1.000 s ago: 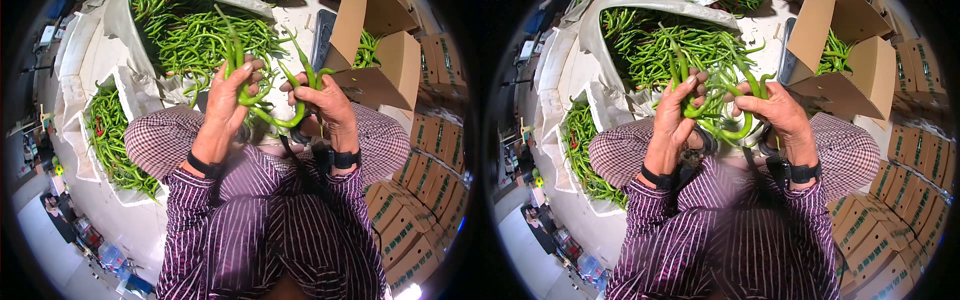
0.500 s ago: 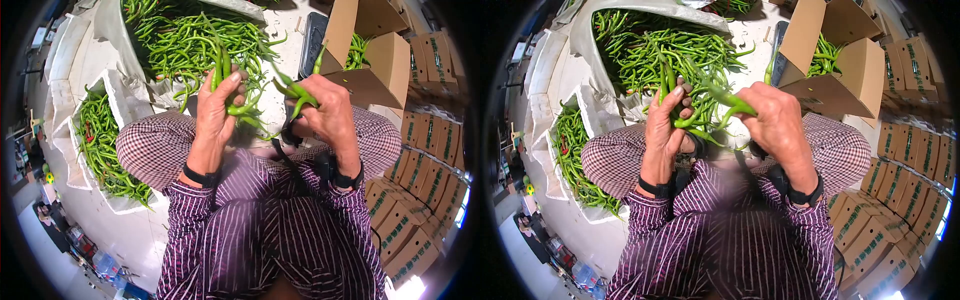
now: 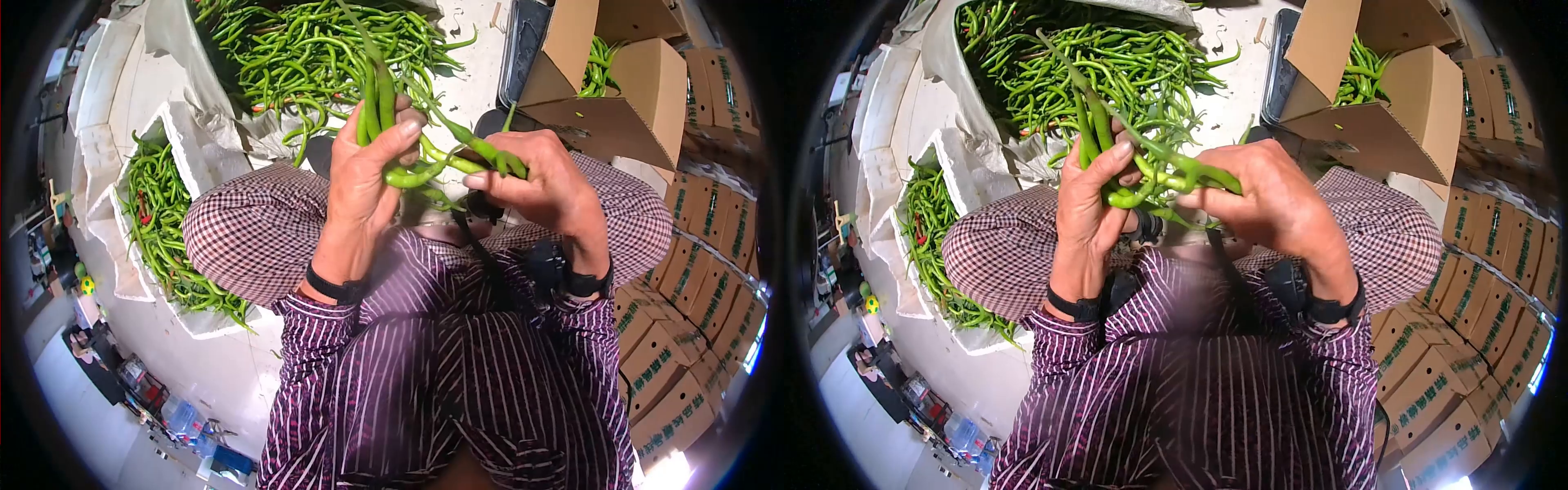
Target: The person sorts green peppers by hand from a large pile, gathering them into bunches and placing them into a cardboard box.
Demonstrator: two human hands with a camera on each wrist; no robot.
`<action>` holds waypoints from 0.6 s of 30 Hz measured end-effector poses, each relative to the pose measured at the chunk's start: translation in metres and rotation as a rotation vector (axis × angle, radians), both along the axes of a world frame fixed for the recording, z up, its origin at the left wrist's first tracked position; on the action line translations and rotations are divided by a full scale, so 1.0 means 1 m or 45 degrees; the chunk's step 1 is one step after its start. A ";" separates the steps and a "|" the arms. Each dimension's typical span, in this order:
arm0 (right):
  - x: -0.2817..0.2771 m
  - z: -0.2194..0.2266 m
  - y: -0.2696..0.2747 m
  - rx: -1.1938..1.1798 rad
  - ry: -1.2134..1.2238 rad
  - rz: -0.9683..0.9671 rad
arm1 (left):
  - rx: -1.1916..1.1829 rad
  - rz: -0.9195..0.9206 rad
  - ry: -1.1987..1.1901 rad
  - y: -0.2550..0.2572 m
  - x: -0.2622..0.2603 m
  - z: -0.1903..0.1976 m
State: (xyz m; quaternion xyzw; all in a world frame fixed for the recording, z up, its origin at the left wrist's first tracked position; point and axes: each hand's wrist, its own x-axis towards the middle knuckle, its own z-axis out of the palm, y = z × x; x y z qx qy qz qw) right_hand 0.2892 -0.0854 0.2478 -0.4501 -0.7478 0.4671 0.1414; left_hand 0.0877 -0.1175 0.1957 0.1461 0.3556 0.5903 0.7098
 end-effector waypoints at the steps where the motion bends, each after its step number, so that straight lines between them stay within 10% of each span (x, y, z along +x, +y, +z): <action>1: 0.004 -0.004 0.001 -0.099 0.050 0.006 | -0.008 -0.006 -0.031 0.001 -0.001 -0.001; 18: 0.009 -0.001 -0.001 -0.487 0.135 -0.294 | -0.069 -0.025 -0.096 0.005 0.005 -0.013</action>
